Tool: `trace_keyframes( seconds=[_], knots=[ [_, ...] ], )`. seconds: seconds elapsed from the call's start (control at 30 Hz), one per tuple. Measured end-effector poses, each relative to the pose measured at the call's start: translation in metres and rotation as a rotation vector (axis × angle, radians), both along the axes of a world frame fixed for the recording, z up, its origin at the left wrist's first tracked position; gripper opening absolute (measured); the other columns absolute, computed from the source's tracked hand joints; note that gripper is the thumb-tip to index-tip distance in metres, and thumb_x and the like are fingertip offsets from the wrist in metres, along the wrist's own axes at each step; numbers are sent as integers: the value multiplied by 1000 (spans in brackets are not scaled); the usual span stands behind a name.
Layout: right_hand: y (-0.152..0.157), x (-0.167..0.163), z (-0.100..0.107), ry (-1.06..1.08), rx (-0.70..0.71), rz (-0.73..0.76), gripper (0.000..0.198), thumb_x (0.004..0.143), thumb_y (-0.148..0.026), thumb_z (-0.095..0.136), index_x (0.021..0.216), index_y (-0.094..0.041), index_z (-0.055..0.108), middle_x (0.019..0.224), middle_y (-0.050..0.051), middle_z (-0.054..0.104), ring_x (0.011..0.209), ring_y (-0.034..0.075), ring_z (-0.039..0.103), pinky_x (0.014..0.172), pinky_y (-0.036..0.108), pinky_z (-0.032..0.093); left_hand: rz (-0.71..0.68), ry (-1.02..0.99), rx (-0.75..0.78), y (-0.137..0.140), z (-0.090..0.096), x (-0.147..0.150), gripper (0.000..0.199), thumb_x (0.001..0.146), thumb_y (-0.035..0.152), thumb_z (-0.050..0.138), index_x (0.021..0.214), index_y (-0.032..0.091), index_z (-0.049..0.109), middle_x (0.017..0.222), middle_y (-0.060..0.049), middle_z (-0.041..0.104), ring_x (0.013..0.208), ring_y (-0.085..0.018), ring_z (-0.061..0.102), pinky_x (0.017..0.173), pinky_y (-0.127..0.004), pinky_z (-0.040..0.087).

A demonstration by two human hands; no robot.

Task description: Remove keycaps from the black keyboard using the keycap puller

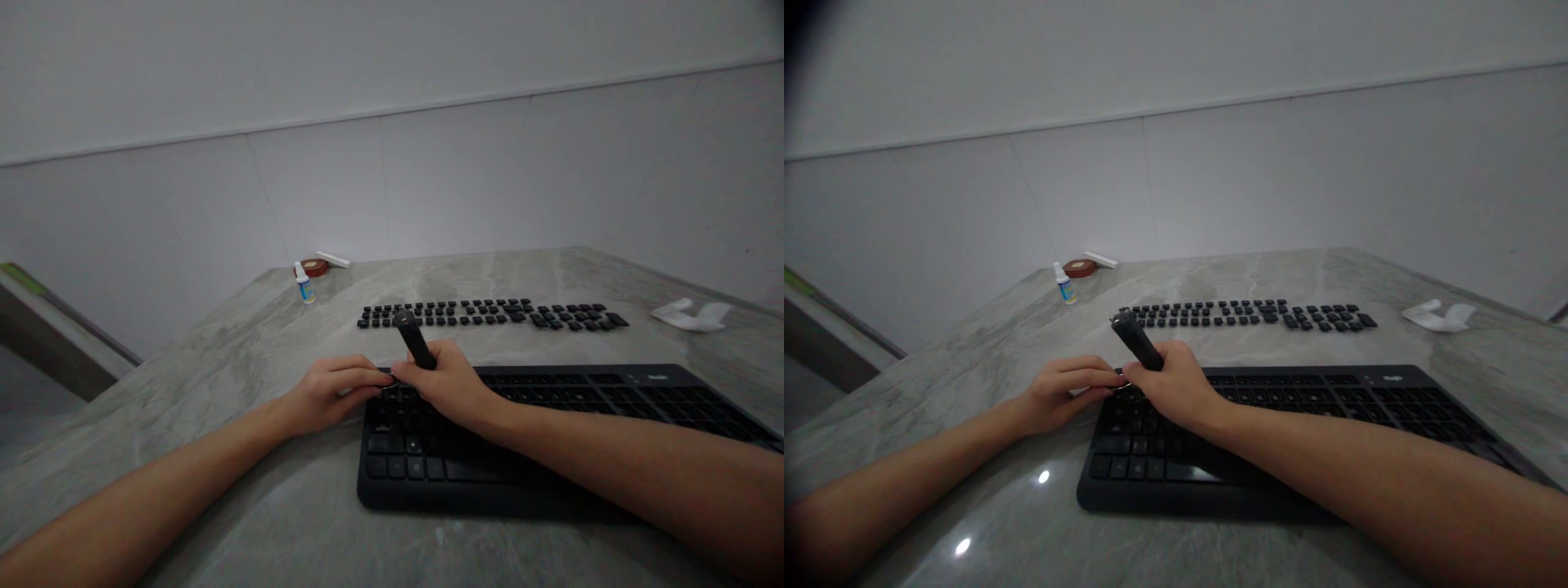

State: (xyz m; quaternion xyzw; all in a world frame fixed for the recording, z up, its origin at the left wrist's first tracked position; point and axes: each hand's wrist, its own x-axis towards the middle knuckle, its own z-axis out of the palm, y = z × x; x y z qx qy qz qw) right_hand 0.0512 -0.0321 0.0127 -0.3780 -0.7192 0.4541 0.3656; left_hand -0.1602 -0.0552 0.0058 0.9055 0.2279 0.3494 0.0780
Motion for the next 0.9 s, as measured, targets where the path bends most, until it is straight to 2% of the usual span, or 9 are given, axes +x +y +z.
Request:
trace_keyframes(
  seconds=[0.13, 0.27, 0.53, 0.77, 0.9],
  knots=[
    [2, -1, -1, 23, -49, 6, 37, 78, -41, 56, 53, -20, 40, 48, -6, 34, 49, 9, 32, 47, 24, 22, 65, -54, 39, 0, 1, 1, 19, 94, 17, 57, 110, 15, 67, 88, -8, 70, 78, -13, 67, 70, -22, 56],
    [3, 0, -1, 1, -67, 24, 36, 79, -41, 56, 54, -20, 41, 47, -6, 36, 47, 9, 33, 47, 24, 22, 72, -77, 57, 0, 0, 1, 18, 94, 16, 57, 108, 13, 67, 87, -8, 71, 77, -13, 68, 69, -22, 56],
    [5, 1, -3, -79, -61, 36, 38, 80, -41, 57, 53, -19, 42, 47, -5, 38, 47, 8, 34, 46, 24, 23, 115, -76, 44, -1, 2, 2, 17, 96, 18, 53, 104, 14, 68, 79, -5, 71, 69, -12, 66, 64, -20, 53],
    [6, 1, -3, -33, -86, 67, 38, 82, -41, 56, 55, -19, 41, 45, -6, 37, 44, 7, 34, 45, 23, 24, 107, -82, 6, -3, 3, 3, 18, 95, 18, 53, 103, 13, 68, 80, -6, 72, 68, -12, 67, 63, -20, 52],
    [7, 1, -2, 45, -116, 102, 27, 83, -37, 57, 67, -18, 48, 45, -8, 39, 40, 7, 34, 43, 21, 27, 117, -120, -41, -4, 4, 4, 16, 94, 16, 55, 102, 13, 69, 78, -5, 72, 69, -12, 68, 65, -20, 53]
  ],
)
